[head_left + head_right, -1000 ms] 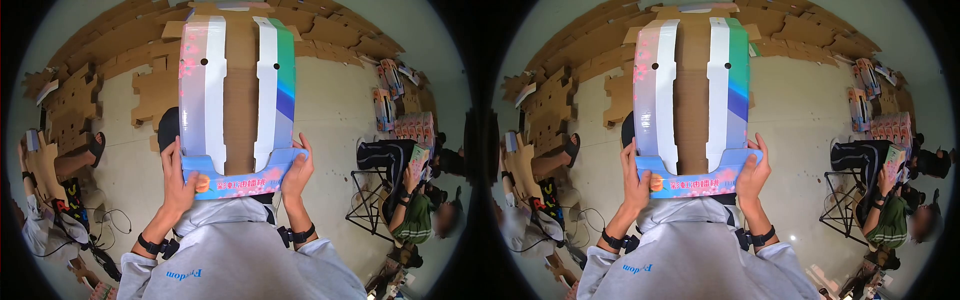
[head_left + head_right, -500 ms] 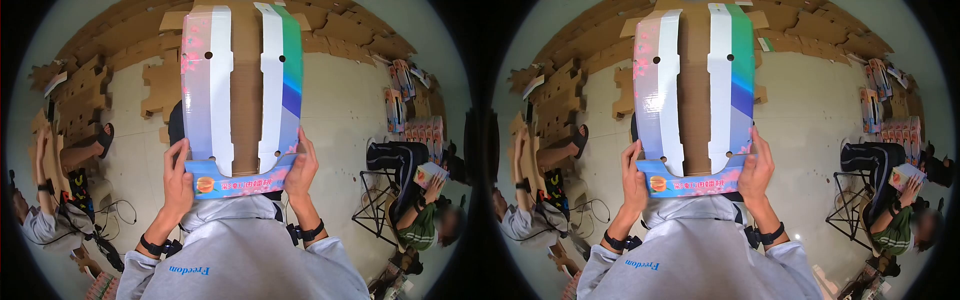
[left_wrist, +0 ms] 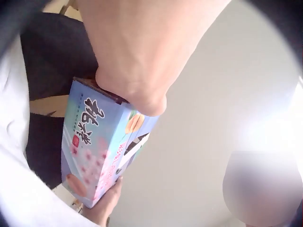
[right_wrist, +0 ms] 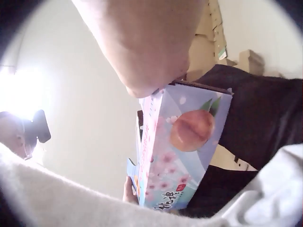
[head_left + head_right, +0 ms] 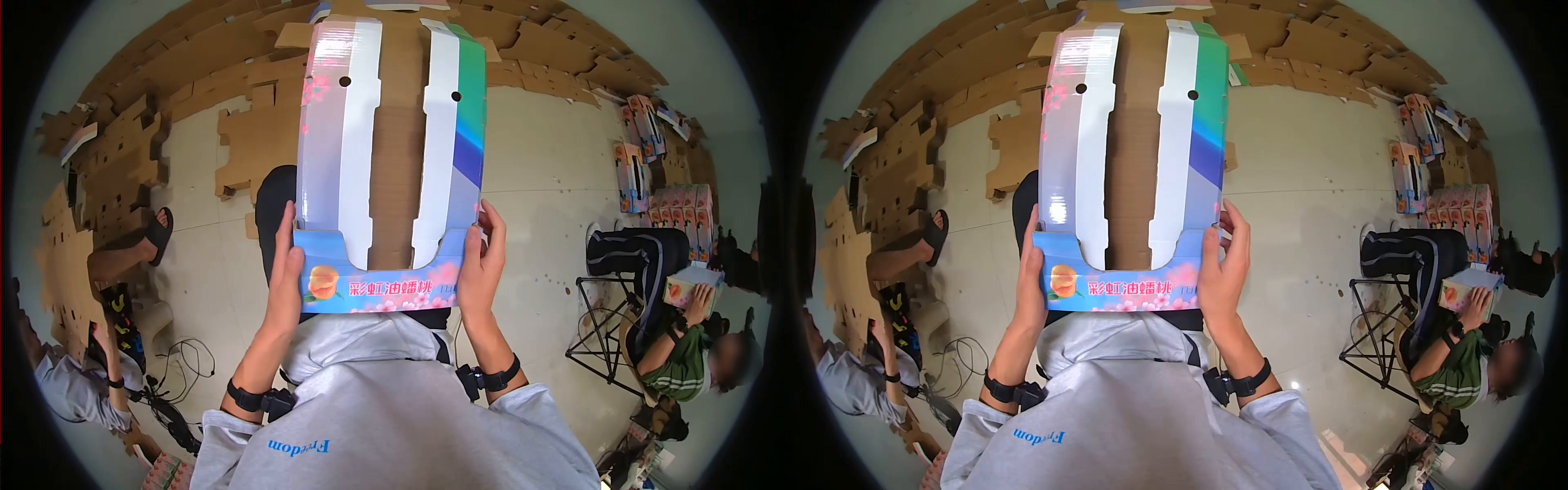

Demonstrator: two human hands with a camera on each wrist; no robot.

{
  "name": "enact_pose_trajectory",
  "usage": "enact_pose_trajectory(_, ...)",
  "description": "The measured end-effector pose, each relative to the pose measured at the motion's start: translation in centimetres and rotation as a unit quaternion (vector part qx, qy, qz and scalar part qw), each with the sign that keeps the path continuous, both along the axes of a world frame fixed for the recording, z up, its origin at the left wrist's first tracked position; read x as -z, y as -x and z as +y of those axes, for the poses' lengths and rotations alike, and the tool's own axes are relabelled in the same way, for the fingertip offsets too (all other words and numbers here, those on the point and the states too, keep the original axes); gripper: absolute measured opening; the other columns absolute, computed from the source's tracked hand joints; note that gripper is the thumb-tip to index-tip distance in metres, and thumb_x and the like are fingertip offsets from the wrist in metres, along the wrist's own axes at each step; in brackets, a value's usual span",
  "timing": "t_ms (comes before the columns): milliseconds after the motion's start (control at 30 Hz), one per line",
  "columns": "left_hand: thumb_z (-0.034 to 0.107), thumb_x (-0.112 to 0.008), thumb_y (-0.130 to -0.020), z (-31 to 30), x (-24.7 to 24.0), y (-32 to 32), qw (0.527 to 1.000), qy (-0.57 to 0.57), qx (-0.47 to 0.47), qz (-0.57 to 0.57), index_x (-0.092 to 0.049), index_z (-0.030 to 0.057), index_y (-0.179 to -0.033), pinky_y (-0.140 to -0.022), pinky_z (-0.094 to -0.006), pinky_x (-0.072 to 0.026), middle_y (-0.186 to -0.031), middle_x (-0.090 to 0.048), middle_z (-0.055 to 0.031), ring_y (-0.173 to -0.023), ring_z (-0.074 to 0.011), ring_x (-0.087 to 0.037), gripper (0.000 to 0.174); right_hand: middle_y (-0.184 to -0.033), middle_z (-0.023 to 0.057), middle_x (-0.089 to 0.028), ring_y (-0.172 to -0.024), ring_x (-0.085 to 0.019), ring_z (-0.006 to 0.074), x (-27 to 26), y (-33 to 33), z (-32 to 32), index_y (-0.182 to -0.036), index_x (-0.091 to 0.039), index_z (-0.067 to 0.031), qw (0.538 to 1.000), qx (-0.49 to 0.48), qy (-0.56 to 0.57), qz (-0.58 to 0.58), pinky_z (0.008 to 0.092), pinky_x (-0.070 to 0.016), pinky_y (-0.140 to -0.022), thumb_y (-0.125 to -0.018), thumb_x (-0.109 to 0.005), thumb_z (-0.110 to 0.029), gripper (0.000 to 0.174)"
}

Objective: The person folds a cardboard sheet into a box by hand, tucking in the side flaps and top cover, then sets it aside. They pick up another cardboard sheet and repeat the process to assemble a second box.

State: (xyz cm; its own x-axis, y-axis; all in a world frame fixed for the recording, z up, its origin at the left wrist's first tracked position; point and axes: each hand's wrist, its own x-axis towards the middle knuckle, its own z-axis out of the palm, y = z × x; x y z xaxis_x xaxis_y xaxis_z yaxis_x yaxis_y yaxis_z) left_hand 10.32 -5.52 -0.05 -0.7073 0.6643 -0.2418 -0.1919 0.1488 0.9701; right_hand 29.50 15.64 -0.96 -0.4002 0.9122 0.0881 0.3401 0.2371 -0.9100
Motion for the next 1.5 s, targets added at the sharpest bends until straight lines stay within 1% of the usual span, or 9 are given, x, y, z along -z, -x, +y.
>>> enact_pose_trajectory(267, 0.046, -0.03, -0.117, -0.2, 0.2, 0.3, 0.966, 0.064, 0.058, 0.244, -0.03, -0.0008, -0.168, -0.129, -0.0405, -0.024, -0.171, -0.031, -0.0227, -0.157, -0.0362, -0.034, 0.069, -0.134, 0.0176, -0.065, -0.121, -0.064, 0.0272, 1.1, 0.2, 0.4, -0.14, -0.057, 0.001, 0.999, -0.004, 0.049, -0.007, 0.0388, -0.0513, -0.099, -0.11, -0.056, -0.02, 0.037)
enact_pose_trajectory(433, 0.063, -0.02, -0.114, -1.2, 0.0, -0.6, 0.956, 0.062, 0.073, 0.278, -0.035, -0.0017, -0.166, -0.13, -0.0459, -0.0261, -0.169, -0.032, -0.0237, -0.157, -0.0399, -0.033, 0.084, -0.131, 0.0176, -0.067, -0.11, -0.067, 0.0259, 0.7, -0.4, 0.1, -0.138, -0.059, 0.002, 0.999, -0.019, 0.048, -0.013, 0.04, -0.0533, -0.096, -0.111, -0.054, -0.024, 0.038)
enact_pose_trajectory(633, 0.04, -0.037, -0.116, -0.9, 1.0, -0.4, 0.985, 0.054, 0.033, 0.16, -0.026, 0.0048, -0.171, -0.13, -0.0425, -0.0246, -0.171, -0.032, -0.0199, -0.158, -0.0323, -0.034, 0.067, -0.127, 0.017, -0.069, -0.106, -0.068, 0.0251, 0.6, -0.1, 0.4, -0.136, -0.06, 0.0024, 0.998, -0.02, 0.049, -0.013, 0.0395, -0.0542, -0.092, -0.111, -0.053, -0.023, 0.036)
enact_pose_trajectory(767, 0.022, -0.045, -0.113, 0.6, -0.2, 0.6, 0.998, 0.012, -0.015, -0.057, -0.018, 0.0104, -0.174, -0.129, -0.0381, -0.0234, -0.174, -0.029, -0.0164, -0.158, -0.0289, -0.034, 0.068, -0.125, 0.0163, -0.069, -0.108, -0.067, 0.0238, 0.9, 0.1, 0.3, -0.135, -0.06, 0.0026, 0.999, -0.011, 0.049, -0.013, 0.0382, -0.054, -0.092, -0.112, -0.053, -0.021, 0.034)
enact_pose_trajectory(1000, 0.034, -0.039, -0.115, -0.3, 1.6, 0.0, 1.0, -0.008, -0.002, -0.001, -0.028, 0.0089, -0.172, -0.131, -0.0374, -0.022, -0.174, -0.026, -0.013, -0.161, -0.0271, -0.026, 0.063, -0.124, 0.0153, -0.069, -0.108, -0.067, 0.0227, 0.8, 0.0, 0.1, -0.134, -0.061, 0.0032, 0.999, -0.005, 0.039, -0.003, 0.0369, -0.0539, -0.091, -0.111, -0.054, -0.019, 0.033)
enact_pose_trajectory(1133, 0.037, -0.043, -0.111, -1.7, 1.0, -0.8, 0.975, -0.168, -0.009, -0.143, -0.039, -0.0011, -0.165, -0.133, -0.0426, -0.0218, -0.175, -0.023, -0.0111, -0.163, -0.0273, -0.023, 0.066, -0.123, 0.0156, -0.07, -0.103, -0.068, 0.0223, 0.4, -0.6, 0.1, -0.134, -0.061, 0.0032, 0.998, -0.017, 0.056, -0.009, 0.0371, -0.0546, -0.09, -0.11, -0.055, -0.019, 0.034)
enact_pose_trajectory(1167, 0.035, -0.044, -0.109, -2.3, 0.7, -0.5, 0.986, -0.139, 0.033, -0.083, -0.047, -0.0061, -0.158, -0.133, -0.0446, -0.023, -0.175, -0.022, -0.0103, -0.163, -0.0266, -0.022, 0.064, -0.123, 0.0156, -0.07, -0.102, -0.069, 0.0222, 0.5, -0.6, 0.2, -0.134, -0.062, 0.0032, 0.998, -0.021, 0.052, -0.006, 0.0371, -0.0548, -0.09, -0.11, -0.055, -0.019, 0.034)
enact_pose_trajectory(1367, 0.013, -0.045, -0.108, -1.8, 1.3, 0.2, 0.993, -0.085, 0.006, -0.077, -0.056, -0.002, -0.153, -0.13, -0.0429, -0.0307, -0.174, -0.025, -0.01, -0.161, -0.0289, -0.03, 0.048, -0.122, 0.0158, -0.07, -0.1, -0.069, 0.0225, 0.9, -0.3, 0.4, -0.134, -0.062, 0.0033, 0.998, -0.029, 0.047, 0.002, 0.0372, -0.0553, -0.089, -0.11, -0.055, -0.02, 0.035)
enact_pose_trajectory(1500, 0.007, -0.05, -0.108, -1.6, 1.9, 1.1, 0.998, -0.045, 0.001, -0.04, -0.048, 0.0089, -0.162, -0.124, -0.0387, -0.0382, -0.17, -0.032, -0.0091, -0.153, -0.0248, -0.04, 0.054, -0.121, 0.0162, -0.071, -0.099, -0.069, 0.0226, 0.5, 0.1, 0.4, -0.135, -0.061, 0.0034, 0.999, -0.025, 0.041, -0.014, 0.0375, -0.0554, -0.089, -0.11, -0.055, -0.02, 0.034)
